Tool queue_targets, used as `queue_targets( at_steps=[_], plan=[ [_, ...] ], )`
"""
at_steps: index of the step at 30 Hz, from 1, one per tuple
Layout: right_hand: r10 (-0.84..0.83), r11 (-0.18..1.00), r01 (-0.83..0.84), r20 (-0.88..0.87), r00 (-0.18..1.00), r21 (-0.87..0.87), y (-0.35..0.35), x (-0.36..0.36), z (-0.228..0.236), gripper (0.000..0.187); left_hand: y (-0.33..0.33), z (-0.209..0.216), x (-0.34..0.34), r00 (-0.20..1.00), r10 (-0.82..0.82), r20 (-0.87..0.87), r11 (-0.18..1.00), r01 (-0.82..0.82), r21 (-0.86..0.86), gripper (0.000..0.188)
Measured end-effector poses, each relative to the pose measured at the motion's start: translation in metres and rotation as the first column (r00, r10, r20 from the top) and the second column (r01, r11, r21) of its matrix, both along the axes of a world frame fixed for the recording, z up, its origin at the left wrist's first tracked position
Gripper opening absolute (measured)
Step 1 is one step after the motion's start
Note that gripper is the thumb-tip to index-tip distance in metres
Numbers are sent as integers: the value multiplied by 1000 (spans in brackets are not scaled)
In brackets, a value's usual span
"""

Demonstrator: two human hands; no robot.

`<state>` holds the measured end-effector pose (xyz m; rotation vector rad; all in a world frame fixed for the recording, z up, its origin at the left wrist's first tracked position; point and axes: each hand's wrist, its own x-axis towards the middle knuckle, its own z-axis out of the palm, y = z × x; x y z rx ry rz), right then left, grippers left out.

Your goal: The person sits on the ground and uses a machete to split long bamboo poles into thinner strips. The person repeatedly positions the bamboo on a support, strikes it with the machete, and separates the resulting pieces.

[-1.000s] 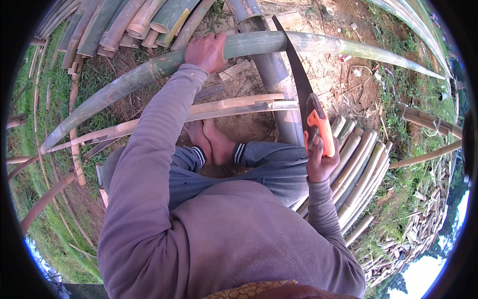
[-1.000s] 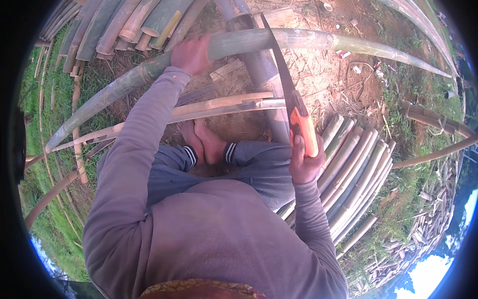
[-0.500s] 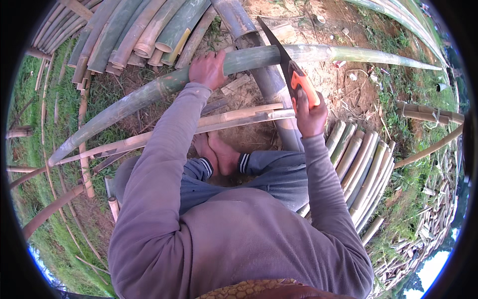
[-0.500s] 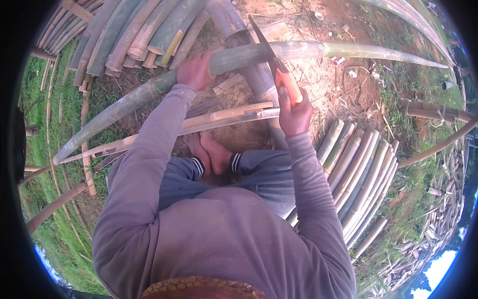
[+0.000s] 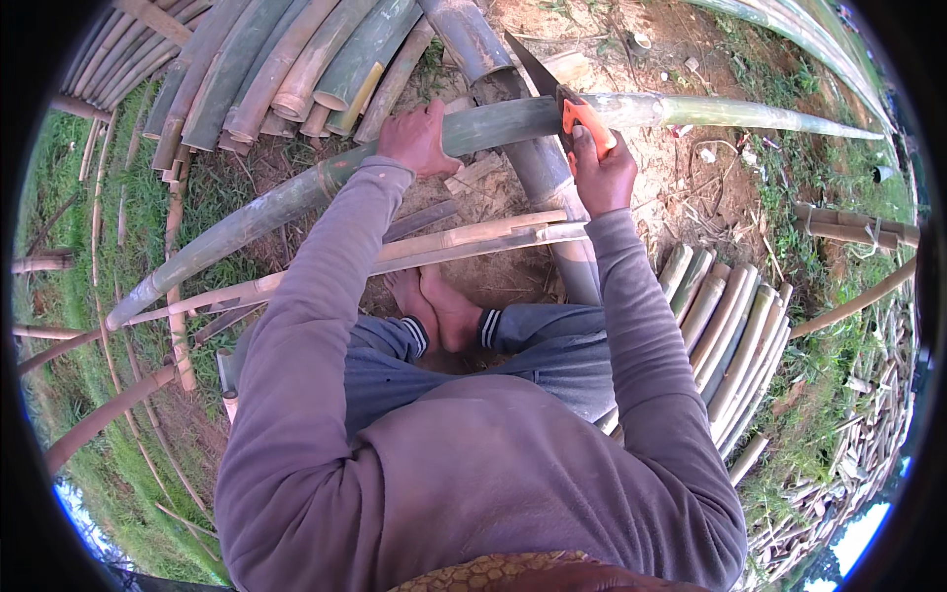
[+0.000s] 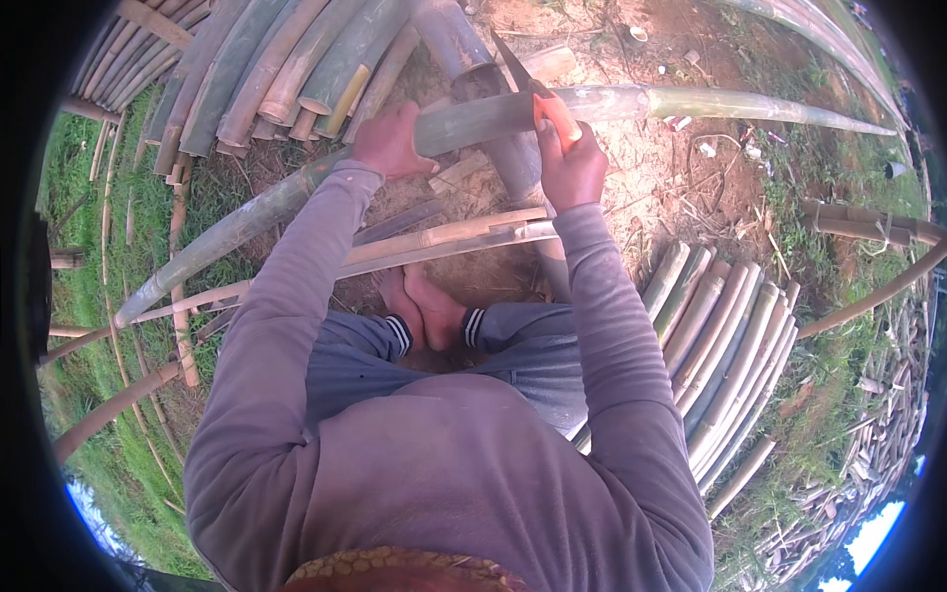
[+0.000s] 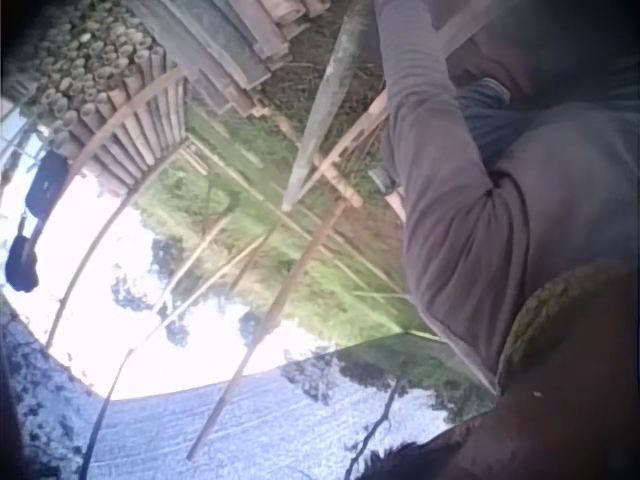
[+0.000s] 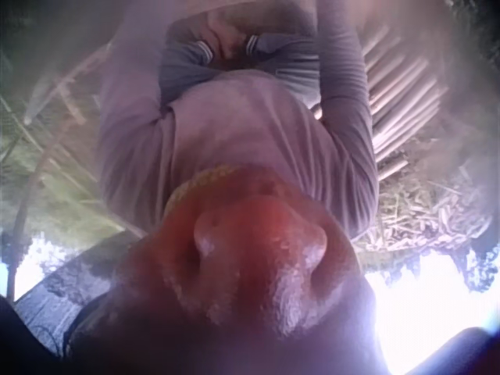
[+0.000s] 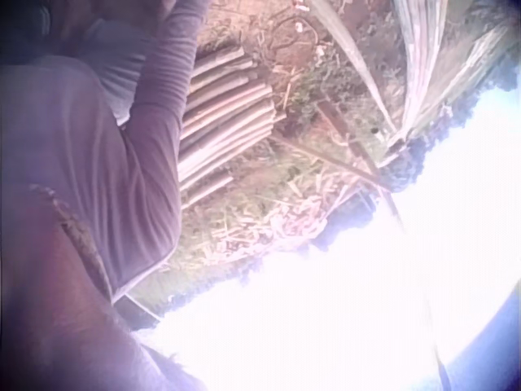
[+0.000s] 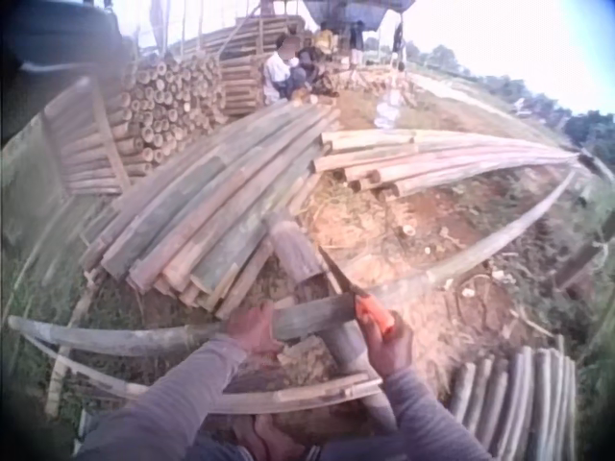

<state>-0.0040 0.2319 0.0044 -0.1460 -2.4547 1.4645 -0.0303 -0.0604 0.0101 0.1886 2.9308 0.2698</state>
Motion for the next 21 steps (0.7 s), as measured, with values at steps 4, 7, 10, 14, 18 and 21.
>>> queue_targets(
  at_steps=[4, 7, 10, 14, 18, 21],
  plan=[
    [75, 976, -66, 34, 997, -205, 2, 12, -4, 24, -13, -2, -13, 986, -23, 162, 996, 9, 88, 80],
    [98, 970, -87, 37, 995, -229, 9, 10, -16, 28, -9, -1, -9, 991, -23, 133, 997, 12, 80, 75],
    [47, 984, -46, -3, 999, -174, 10, 0, -23, 37, -2, 5, -9, 997, 16, 80, 997, -21, 70, 71],
    [-35, 975, 21, -59, 998, -220, -5, 3, -6, 39, -3, -9, -4, 998, 9, -55, 999, -7, 37, 68],
    [-31, 976, 45, 66, 997, -211, 10, 74, 15, 39, -5, -4, -11, 1000, -3, -16, 1000, 4, 23, 66],
    [-36, 998, 36, 9, 999, -49, 45, 179, 28, 42, -9, -3, -7, 1000, 22, -6, 1000, -22, 10, 64]
  ],
)
